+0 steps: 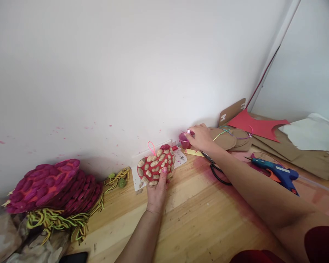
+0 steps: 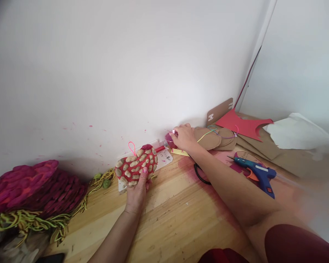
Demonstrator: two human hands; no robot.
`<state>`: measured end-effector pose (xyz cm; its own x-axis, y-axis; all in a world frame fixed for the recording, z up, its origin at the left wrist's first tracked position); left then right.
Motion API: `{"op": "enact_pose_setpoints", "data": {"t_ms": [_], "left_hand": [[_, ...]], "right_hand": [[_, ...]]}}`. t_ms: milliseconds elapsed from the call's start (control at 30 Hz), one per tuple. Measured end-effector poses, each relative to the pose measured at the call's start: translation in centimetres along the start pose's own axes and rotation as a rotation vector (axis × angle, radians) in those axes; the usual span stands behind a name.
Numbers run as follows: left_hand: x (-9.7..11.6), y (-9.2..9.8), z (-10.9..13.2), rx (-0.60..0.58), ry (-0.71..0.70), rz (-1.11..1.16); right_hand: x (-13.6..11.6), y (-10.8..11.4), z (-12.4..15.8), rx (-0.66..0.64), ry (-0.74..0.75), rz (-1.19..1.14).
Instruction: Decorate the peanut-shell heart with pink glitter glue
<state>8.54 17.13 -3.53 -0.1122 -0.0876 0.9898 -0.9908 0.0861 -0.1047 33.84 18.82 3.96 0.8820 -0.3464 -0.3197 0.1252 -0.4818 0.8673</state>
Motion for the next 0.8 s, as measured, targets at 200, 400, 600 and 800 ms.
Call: {"op": "enact_pose_setpoints", "data": {"t_ms": [200, 400, 600, 800], "left_hand": [[0.3, -0.1, 0.1, 0.001, 0.04, 0.001], [0.2, -0.1, 0.0, 0.003, 0.027, 0.004], [0.1, -0.2, 0.0, -0.011, 0.025, 0.028], [0.4, -0.3, 0.1, -0.018, 0.019, 0.041]], "right_hand": [[-0.2, 0.2, 0.1, 0.0, 0.003, -0.048], [-0.6, 0.7, 0.0, 0.011, 0.02, -0.108], [-0.7, 1.0, -0.1, 0.013, 0.003, -0.17], [-0.9, 1.3, 0.0, -0.045, -0.028, -0.211]]}}
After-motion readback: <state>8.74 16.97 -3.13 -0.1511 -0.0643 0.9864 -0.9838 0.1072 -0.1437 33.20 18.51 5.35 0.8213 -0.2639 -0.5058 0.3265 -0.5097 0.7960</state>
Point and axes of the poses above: each hand's wrist, its own z-axis away from the middle knuckle, its own y-axis out of the back of the hand, x = y × z, the point moved 2 cm from there along -z, towards the middle knuckle, and after that the axes turned 3 degrees about -y, right-handed, at the moved point
